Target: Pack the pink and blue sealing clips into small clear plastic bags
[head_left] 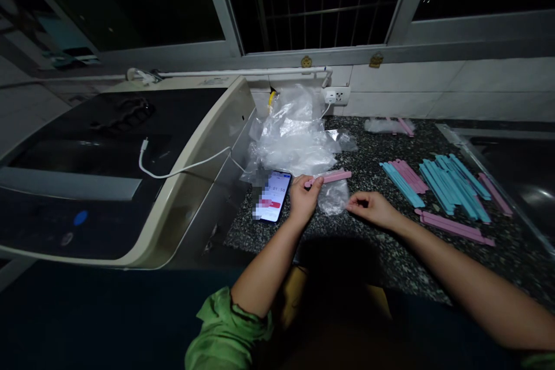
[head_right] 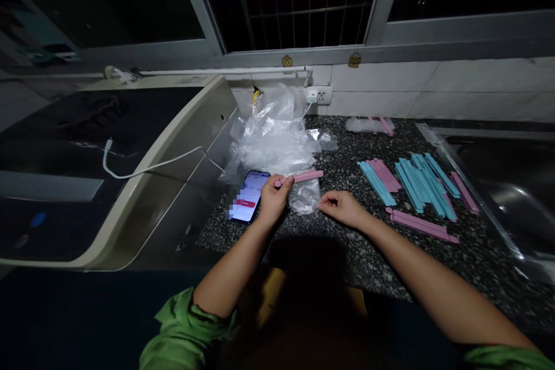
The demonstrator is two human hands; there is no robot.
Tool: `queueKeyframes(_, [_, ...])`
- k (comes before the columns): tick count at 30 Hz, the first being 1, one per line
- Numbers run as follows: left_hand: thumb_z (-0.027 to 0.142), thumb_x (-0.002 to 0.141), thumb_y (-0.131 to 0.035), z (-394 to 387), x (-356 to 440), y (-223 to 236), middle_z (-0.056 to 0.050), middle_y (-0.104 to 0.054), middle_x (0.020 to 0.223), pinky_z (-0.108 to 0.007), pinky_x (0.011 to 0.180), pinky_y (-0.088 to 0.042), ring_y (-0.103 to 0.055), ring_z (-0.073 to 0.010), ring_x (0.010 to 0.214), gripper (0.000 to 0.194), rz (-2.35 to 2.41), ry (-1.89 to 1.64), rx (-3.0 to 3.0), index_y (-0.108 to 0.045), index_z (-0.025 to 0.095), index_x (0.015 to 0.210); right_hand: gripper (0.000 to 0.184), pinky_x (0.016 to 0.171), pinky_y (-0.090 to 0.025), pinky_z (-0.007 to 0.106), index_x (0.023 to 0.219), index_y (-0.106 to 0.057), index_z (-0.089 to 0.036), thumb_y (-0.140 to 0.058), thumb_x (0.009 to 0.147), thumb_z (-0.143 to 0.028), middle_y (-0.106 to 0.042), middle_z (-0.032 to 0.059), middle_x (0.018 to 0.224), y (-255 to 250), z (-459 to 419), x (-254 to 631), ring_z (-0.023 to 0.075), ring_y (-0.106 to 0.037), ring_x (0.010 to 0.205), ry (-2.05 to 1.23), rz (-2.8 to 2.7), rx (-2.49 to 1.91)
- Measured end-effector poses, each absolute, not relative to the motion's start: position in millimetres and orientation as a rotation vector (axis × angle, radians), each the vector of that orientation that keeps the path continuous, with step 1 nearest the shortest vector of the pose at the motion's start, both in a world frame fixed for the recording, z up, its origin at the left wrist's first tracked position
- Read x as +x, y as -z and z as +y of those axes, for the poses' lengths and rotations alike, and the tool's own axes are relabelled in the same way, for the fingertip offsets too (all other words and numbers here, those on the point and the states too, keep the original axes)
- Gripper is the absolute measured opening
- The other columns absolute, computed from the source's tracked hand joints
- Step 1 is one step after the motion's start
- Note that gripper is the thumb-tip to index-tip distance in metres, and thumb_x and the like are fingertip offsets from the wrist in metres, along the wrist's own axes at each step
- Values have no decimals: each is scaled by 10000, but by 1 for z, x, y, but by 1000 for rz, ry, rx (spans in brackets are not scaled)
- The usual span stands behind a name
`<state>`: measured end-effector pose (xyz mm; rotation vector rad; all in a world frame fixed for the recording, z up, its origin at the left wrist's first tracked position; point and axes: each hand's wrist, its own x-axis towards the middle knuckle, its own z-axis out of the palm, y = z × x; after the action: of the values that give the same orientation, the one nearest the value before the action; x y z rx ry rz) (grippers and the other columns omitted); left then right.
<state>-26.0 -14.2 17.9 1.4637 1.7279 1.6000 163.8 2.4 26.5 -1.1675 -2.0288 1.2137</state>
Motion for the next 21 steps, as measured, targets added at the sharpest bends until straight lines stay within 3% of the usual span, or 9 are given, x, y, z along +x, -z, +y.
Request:
queueKeyframes(4, [374, 748, -591, -15, -26, -16, 2, -559, 635, -280, 703, -393, -503, -148, 700, 211, 1776, -1603, 1485, -577, 195, 638, 274, 485, -346, 234, 602, -596, -171, -604, 661, -438, -504, -32, 508, -24, 4, 165, 100, -437, 497, -1180, -2057, -1159])
queueKeyframes(10, [368, 740, -609, -14, -28, -13, -18, -574, 658, -322, 772, -373, -504, -181, 771, 202, 1893, -1593, 1497, -594, 197, 633, 242, 571, -440, 267, 827, -625, -192, -587, 706, -397, -602, 18, 704, -21, 9, 166, 141, -541, 628, -839, -1836, -1182])
queueKeyframes(15, [355, 748, -604, -13, -30, -13, -19, -582, 666, -332, 787, -363, -506, -181, 768, 199, 1929, -1563, 1470, -595, 190, 637, 180, 596, -464, 296, 824, -611, -197, -550, 748, -348, -605, 38, 758, -21, 11, 166, 159, -560, 652, -682, -1884, -1146])
queueKeyframes(21, [335, 731, -622, -14, -25, -17, -3, -541, 623, -279, 700, -378, -495, -152, 705, 210, 1722, -1599, 1582, -566, 186, 593, 240, 663, -480, 334, 991, -602, -194, -528, 798, -316, -603, 91, 944, -24, 11, 170, 186, -574, 750, -327, -1980, -1072])
